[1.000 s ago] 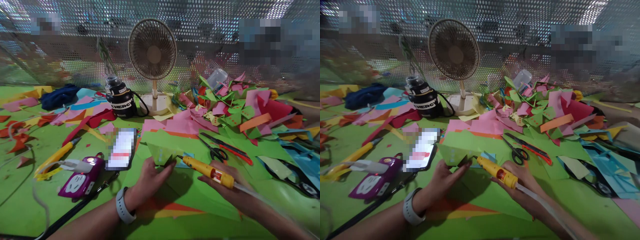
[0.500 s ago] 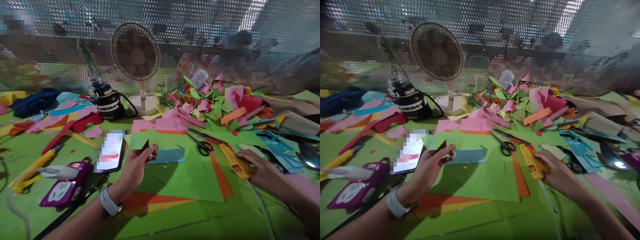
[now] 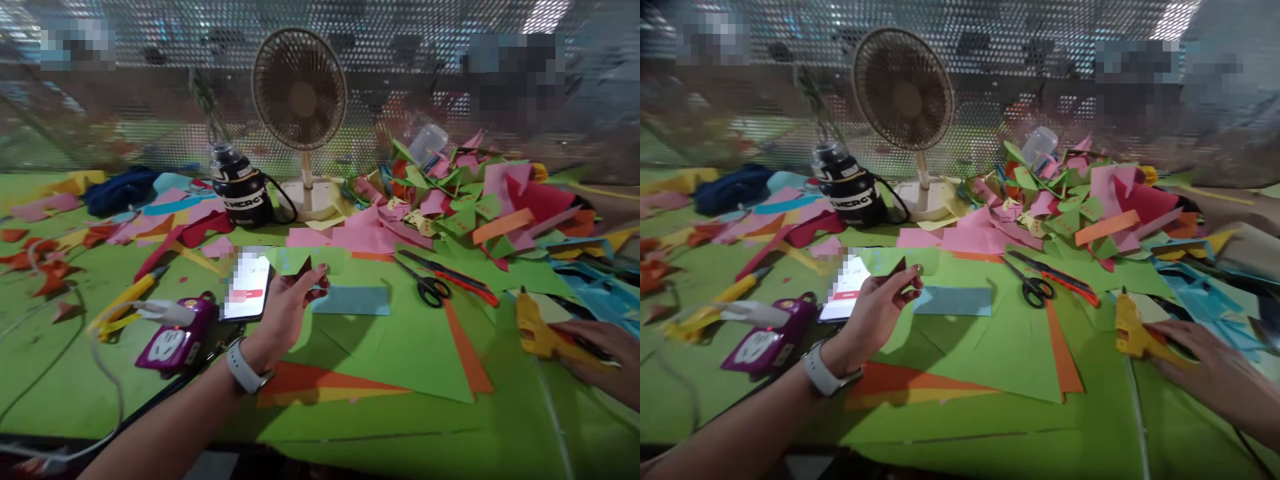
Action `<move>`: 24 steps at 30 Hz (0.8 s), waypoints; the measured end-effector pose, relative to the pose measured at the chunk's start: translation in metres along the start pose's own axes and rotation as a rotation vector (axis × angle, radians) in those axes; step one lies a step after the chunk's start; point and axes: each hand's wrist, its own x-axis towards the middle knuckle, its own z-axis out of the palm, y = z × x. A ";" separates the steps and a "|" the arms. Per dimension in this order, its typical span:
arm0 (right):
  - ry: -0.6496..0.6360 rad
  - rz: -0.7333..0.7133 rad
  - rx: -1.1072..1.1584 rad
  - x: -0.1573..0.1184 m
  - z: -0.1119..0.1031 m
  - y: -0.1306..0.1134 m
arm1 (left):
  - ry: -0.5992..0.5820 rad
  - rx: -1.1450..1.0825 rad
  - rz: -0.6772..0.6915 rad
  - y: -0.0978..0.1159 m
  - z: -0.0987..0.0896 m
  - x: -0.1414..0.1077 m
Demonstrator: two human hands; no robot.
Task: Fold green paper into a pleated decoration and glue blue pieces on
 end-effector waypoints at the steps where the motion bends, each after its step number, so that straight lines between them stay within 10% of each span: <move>1: -0.020 -0.006 -0.012 0.002 -0.003 0.004 | 0.006 -0.011 0.007 0.001 0.000 0.001; 6: 0.061 -0.153 -0.052 0.039 -0.011 -0.068 | 0.016 -0.053 0.010 -0.001 -0.001 0.003; 14: -0.390 -0.662 -0.010 0.089 0.052 -0.277 | 0.107 -0.113 0.064 0.003 -0.002 0.006; 24: -0.427 -0.825 0.026 0.092 0.092 -0.318 | 0.070 -0.154 0.045 0.001 -0.002 0.005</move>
